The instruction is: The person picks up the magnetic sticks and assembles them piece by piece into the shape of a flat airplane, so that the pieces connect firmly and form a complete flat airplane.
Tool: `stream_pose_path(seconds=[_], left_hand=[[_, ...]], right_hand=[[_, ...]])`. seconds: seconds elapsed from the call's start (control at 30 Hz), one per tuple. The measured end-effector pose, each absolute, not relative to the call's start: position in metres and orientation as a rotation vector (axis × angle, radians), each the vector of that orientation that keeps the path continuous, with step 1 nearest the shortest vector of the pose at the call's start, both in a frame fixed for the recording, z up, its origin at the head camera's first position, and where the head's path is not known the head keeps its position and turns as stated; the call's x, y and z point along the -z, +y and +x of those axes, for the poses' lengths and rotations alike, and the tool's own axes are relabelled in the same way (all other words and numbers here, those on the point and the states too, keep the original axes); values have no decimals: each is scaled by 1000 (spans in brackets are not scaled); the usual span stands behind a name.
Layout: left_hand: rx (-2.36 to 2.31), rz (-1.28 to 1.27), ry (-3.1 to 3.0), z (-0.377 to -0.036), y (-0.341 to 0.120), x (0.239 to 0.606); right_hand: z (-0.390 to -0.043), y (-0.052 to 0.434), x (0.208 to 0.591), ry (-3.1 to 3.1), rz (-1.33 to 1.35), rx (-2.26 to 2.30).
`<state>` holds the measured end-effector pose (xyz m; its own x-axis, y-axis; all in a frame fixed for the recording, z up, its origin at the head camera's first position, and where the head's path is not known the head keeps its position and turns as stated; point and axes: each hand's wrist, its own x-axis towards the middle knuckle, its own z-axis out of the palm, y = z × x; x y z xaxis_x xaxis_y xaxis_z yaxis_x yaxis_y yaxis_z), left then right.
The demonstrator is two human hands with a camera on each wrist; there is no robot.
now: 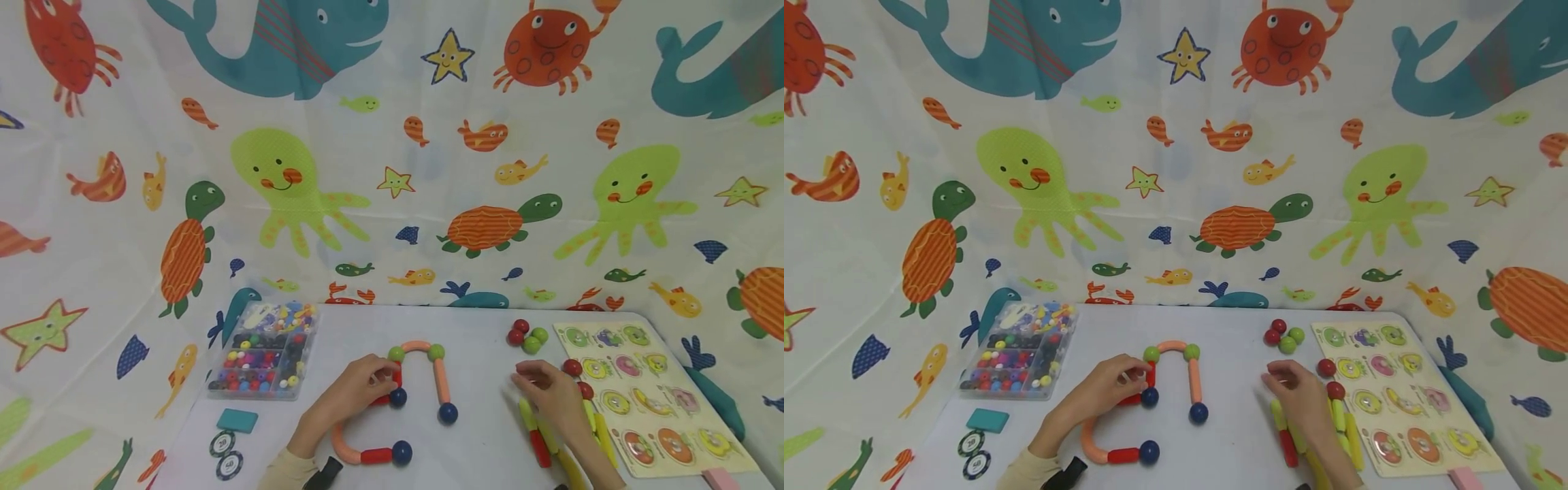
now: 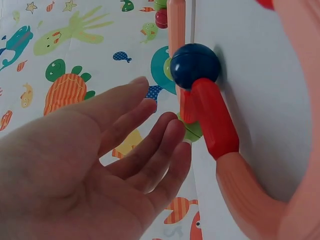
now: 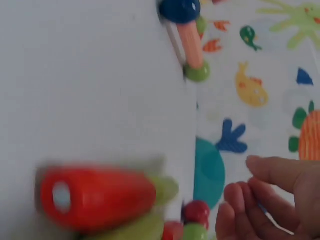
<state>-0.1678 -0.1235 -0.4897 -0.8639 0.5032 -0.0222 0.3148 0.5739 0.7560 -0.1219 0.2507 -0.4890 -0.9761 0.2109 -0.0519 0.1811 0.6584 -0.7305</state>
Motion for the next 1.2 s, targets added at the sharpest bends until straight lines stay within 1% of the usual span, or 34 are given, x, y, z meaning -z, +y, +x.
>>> stream_pose_path(seconds=[0.2, 0.53, 0.83, 1.0, 1.2], left_hand=[[-1152, 667, 2577, -168, -127, 493], [-1151, 667, 2573, -167, -132, 499], [-1155, 717, 2527, -167, -130, 502], [-1143, 733, 2527, -163, -127, 502], [-1135, 755, 2521, -163, -125, 505]], right_hand=[[-121, 273, 495, -2850, -460, -1107], [-118, 274, 508, -3007, -518, -1006], [-120, 267, 505, -3029, -390, -905], [-124, 258, 503, -2990, -321, -973], [-131, 227, 490, -2875, -85, -1124]])
